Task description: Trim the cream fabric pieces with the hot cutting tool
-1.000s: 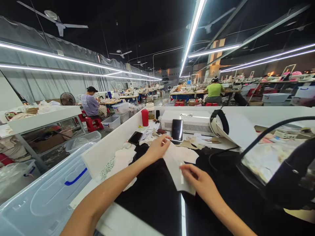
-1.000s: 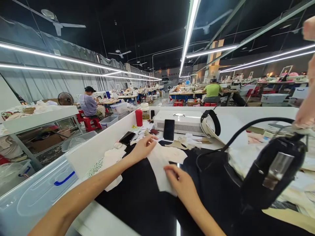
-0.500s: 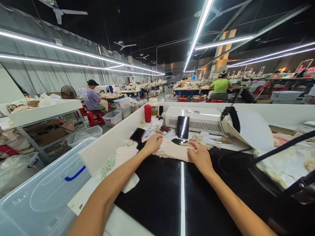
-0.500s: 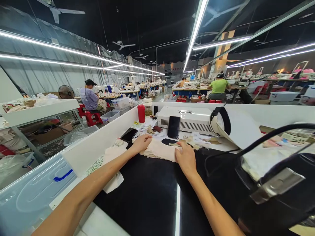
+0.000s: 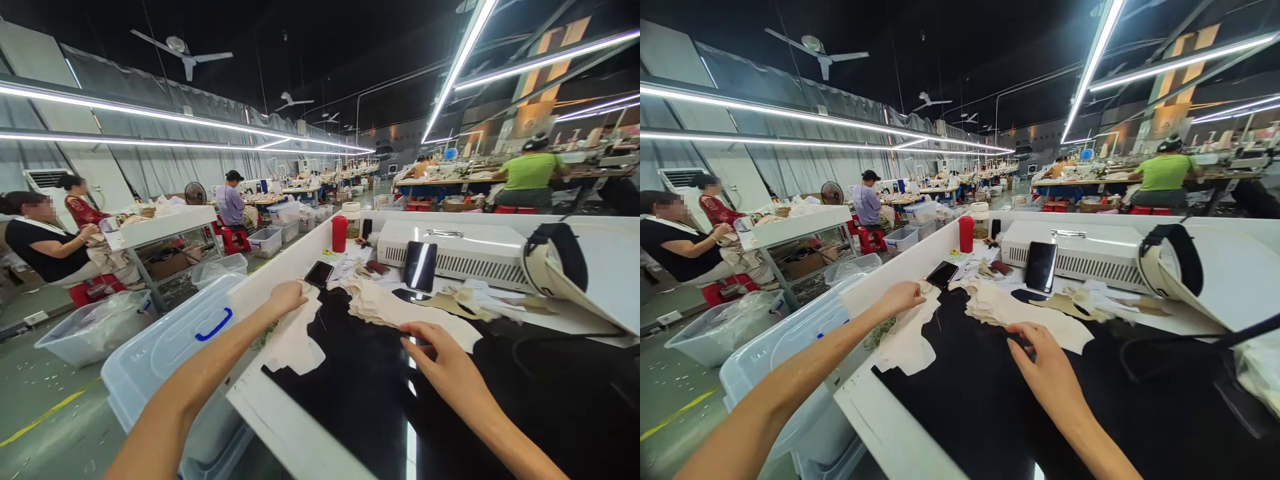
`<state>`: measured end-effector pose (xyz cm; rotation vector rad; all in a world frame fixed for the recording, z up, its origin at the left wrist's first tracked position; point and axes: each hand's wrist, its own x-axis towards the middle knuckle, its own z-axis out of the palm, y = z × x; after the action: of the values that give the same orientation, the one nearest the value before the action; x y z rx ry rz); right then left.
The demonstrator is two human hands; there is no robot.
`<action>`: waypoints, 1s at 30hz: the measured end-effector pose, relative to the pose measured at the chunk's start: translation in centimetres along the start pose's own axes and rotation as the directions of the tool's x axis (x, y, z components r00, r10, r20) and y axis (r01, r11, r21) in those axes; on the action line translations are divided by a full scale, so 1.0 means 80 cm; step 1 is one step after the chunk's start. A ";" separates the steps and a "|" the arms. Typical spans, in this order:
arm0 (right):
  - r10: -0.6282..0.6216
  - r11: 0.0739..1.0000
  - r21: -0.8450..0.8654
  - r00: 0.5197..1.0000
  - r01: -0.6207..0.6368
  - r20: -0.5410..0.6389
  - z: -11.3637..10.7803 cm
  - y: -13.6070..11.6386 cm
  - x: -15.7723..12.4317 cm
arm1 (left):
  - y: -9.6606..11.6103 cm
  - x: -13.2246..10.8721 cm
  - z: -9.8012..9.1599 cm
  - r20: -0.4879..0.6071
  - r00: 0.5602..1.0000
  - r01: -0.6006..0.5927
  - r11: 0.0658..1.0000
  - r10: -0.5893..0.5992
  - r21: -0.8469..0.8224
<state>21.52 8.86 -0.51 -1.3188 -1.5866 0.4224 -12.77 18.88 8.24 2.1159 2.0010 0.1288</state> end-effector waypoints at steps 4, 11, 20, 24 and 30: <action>0.029 0.995 0.090 0.999 -0.033 0.043 0.006 -0.015 -0.017 | -0.017 -0.011 0.017 -0.001 0.993 0.120 0.991 -0.120 0.060; 0.022 0.994 0.109 0.996 -0.031 0.087 0.002 -0.034 -0.037 | -0.041 -0.021 0.034 -0.043 0.990 0.136 0.991 -0.136 -0.023; 0.019 0.994 0.100 0.988 -0.034 0.153 0.010 -0.031 -0.053 | -0.061 -0.033 0.040 -0.171 0.982 0.020 0.951 -0.076 -0.310; 0.038 0.994 0.097 0.980 -0.058 0.194 0.012 -0.028 -0.061 | -0.062 -0.030 0.037 -0.215 0.975 -0.058 0.870 -0.056 -0.489; 0.079 0.991 0.095 0.978 -0.098 0.193 0.014 -0.039 -0.065 | -0.035 -0.044 0.019 -0.288 0.955 -0.265 0.621 0.065 -0.738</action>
<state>18.49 3.52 -1.00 -1.3038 -1.6414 0.6945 -15.43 15.36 6.47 1.7147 1.4078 1.1131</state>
